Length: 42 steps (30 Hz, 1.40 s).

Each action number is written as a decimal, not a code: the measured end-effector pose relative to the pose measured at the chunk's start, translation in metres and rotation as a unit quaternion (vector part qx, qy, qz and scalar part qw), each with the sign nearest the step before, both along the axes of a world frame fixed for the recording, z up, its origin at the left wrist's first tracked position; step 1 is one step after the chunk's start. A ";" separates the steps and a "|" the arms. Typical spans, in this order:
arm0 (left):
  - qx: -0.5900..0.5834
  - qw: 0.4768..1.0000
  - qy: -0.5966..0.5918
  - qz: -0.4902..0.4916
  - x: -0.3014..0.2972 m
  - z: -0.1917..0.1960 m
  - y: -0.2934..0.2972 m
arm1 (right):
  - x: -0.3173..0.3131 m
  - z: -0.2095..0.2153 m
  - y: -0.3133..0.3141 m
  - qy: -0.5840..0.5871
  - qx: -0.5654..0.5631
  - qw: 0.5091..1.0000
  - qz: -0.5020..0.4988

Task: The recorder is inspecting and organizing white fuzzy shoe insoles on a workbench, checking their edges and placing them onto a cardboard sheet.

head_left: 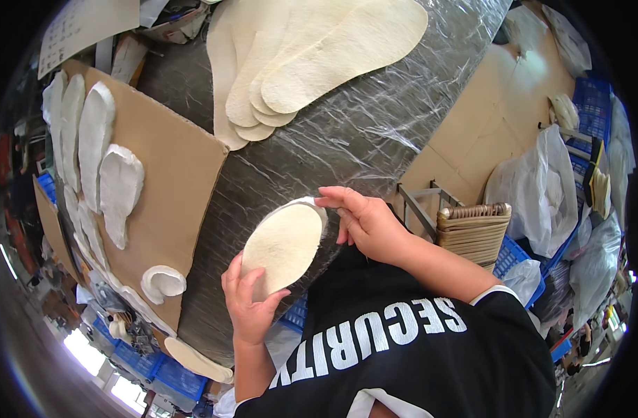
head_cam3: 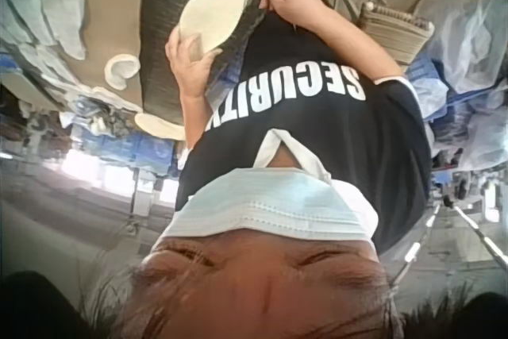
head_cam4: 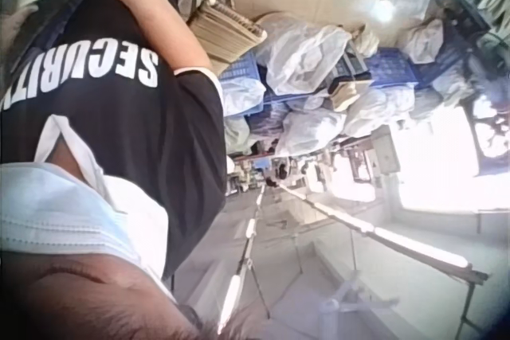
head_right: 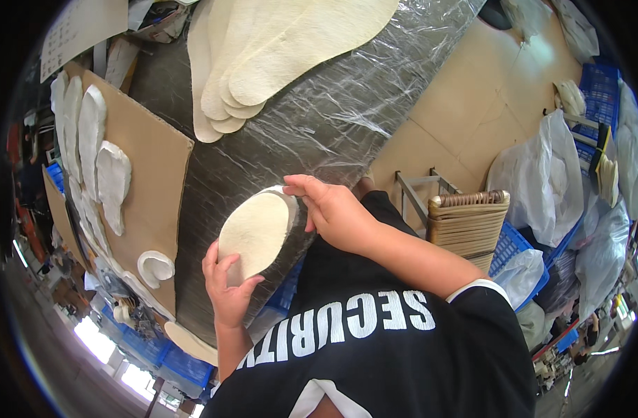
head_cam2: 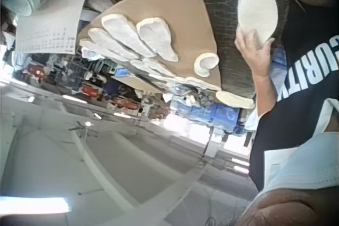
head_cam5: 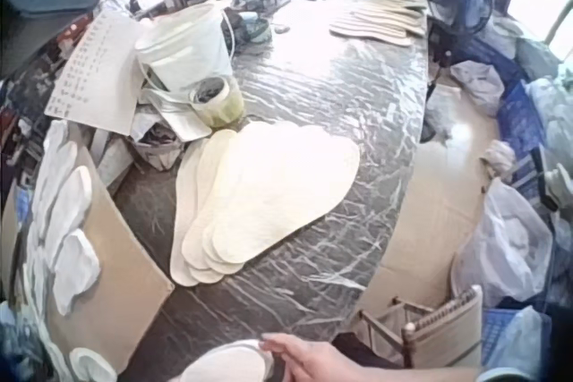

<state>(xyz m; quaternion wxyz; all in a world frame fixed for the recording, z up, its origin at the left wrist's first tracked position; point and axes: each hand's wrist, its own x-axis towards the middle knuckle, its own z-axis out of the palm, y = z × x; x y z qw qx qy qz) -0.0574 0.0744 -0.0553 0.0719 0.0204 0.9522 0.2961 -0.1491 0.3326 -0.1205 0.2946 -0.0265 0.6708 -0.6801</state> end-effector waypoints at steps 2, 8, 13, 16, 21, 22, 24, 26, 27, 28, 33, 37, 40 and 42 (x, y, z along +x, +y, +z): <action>0.001 1.000 0.001 0.003 0.001 -0.001 -0.001 | -0.002 0.001 0.000 0.000 0.007 1.000 0.009; -0.003 1.000 -0.017 0.002 0.001 -0.005 -0.001 | -0.003 0.001 0.001 -0.002 0.003 1.000 0.016; -0.006 1.000 -0.018 0.000 0.000 -0.004 0.001 | -0.006 0.002 0.002 -0.015 -0.006 1.000 0.016; -0.005 1.000 -0.013 -0.005 -0.001 -0.005 0.001 | -0.007 0.004 0.002 -0.032 -0.013 0.999 0.015; -0.007 1.000 -0.019 -0.004 -0.001 -0.005 0.002 | -0.008 0.005 0.002 -0.046 -0.016 0.999 0.015; -0.008 1.000 -0.022 -0.002 -0.001 -0.005 0.002 | -0.009 0.006 0.002 -0.048 -0.017 0.999 0.016; -0.010 1.000 -0.021 -0.004 -0.001 -0.005 0.002 | -0.009 0.006 0.002 -0.051 -0.018 0.998 0.016; -0.011 1.000 -0.021 -0.005 -0.002 -0.006 0.002 | -0.009 0.006 0.002 -0.051 -0.021 0.998 0.015; -0.010 1.000 -0.021 -0.004 -0.002 -0.006 0.002 | -0.009 0.006 0.002 -0.051 -0.021 0.998 0.014; -0.009 1.000 -0.021 -0.002 -0.002 -0.006 0.002 | -0.009 0.005 0.003 -0.050 -0.024 0.998 0.016; -0.025 0.999 -0.033 -0.006 -0.007 -0.004 0.005 | -0.011 0.005 0.003 -0.056 -0.025 0.998 0.021; -0.047 0.998 -0.045 -0.016 -0.010 -0.004 0.003 | -0.011 0.005 0.004 -0.064 -0.031 0.997 0.018; -0.060 0.997 -0.052 -0.018 -0.012 -0.003 0.002 | -0.011 0.004 0.004 -0.068 -0.036 0.997 0.024; -0.063 0.996 -0.053 -0.022 -0.013 -0.002 0.002 | -0.012 0.004 0.004 -0.070 -0.040 0.996 0.025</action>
